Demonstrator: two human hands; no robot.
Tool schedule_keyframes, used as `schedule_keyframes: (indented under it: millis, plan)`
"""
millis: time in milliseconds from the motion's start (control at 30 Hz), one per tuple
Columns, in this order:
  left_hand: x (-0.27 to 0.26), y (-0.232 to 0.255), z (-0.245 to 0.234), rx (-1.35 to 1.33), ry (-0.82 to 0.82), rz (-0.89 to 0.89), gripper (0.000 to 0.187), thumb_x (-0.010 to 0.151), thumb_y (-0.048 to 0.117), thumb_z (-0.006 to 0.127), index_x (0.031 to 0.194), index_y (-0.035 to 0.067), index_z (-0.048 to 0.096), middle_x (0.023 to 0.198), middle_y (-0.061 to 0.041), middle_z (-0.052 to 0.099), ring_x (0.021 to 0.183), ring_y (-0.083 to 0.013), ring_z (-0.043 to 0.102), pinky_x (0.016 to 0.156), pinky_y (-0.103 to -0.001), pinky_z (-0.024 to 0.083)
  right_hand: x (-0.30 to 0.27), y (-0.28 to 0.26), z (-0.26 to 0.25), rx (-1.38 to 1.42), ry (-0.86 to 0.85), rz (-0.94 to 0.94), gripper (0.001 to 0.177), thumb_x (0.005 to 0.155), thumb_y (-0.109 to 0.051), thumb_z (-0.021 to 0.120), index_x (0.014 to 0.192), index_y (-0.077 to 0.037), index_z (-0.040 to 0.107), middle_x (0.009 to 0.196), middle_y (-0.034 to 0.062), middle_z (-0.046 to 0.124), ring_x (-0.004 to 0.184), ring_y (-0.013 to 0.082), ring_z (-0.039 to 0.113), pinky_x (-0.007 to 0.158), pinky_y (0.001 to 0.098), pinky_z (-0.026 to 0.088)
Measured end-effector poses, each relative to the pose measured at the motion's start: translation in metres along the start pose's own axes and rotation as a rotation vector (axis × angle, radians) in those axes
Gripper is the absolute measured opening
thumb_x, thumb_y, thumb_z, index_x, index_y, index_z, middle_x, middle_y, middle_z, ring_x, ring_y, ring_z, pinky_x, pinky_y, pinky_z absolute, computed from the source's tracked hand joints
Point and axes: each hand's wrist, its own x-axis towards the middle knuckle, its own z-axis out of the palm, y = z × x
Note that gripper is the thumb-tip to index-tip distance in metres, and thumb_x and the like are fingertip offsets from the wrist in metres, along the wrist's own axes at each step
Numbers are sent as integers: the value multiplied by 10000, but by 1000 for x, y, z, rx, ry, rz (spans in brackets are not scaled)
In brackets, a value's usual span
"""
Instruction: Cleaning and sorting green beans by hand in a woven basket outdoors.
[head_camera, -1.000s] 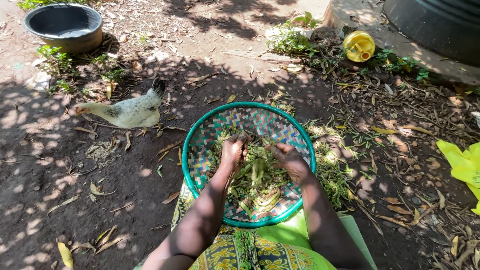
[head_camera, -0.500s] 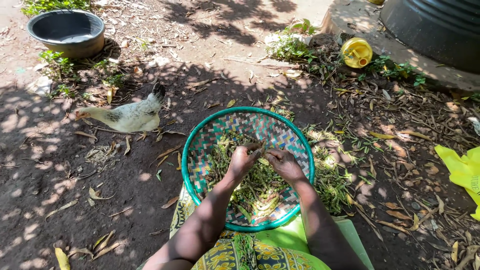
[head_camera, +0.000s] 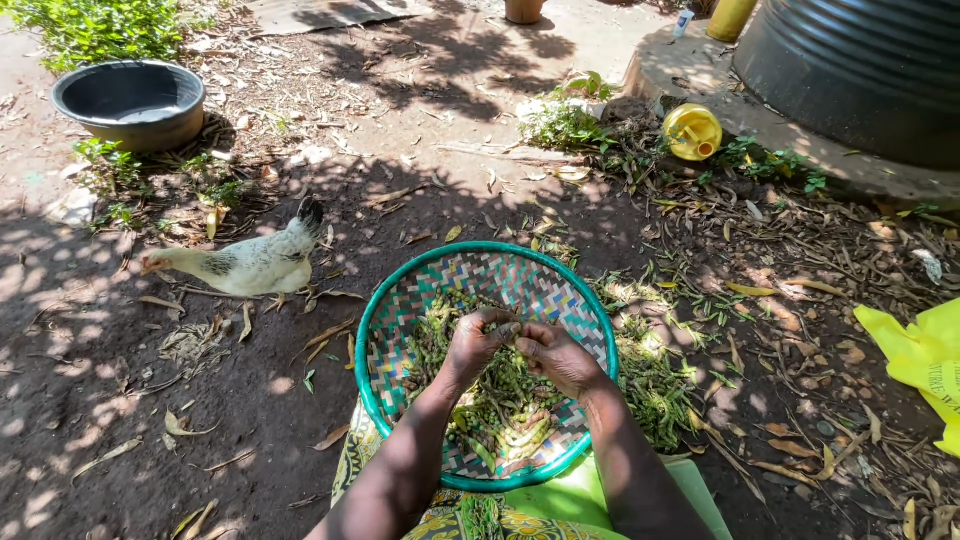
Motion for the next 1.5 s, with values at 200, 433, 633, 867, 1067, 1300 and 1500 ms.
schedule_keyframes:
  millis: [200,433,633,867,1067,1300,1500]
  plan:
    - [-3,-18,9,232,51,89,253,1008,211,667,1064,-28,725,841,-8,696,810,-69,574,733,-243,496,8,0,8,-104,359,-180,192,988,-269,672,981,-95,591,726,-30,571,596,74,480,529,240,399]
    - [-5,-27,21,-84,-48,-125,259,996,211,654,978,-41,714,797,59,568,729,-38,418,593,-254,351,15,8,5,-37,442,-301,193,992,-269,690,969,-87,628,725,-44,550,592,55,432,524,231,354]
    - [-14,14,21,-84,-44,-216,253,1012,279,603,968,40,672,706,79,505,617,-37,401,531,-246,323,5,-10,14,-239,502,-231,303,1000,-377,667,993,-74,656,779,-33,621,634,43,443,555,246,356]
    - [-5,-1,6,-190,144,-256,318,1012,354,583,974,60,696,616,83,424,515,-40,328,460,-251,233,61,215,-109,-225,-287,-1006,220,965,-252,668,1056,-58,617,926,111,638,849,205,603,766,332,540]
    - [-5,-8,6,-221,153,-236,322,1014,356,593,991,56,708,594,102,383,487,-33,289,448,-259,198,32,97,-71,-1590,282,124,157,873,-61,530,899,-53,685,822,184,710,716,291,710,675,465,582]
    - [-4,-11,7,-220,162,-287,295,1006,331,592,1005,59,707,595,92,394,476,-36,309,441,-261,209,-2,14,-19,-1451,405,131,259,889,-111,599,1118,-57,489,957,216,752,820,298,731,732,438,569]
    - [-5,-14,10,-104,159,-216,343,1028,346,574,1003,33,711,632,86,397,547,-41,318,492,-258,235,-31,-69,-26,-1065,861,-215,1038,970,-257,642,1669,-69,-102,936,121,758,747,182,695,674,330,556]
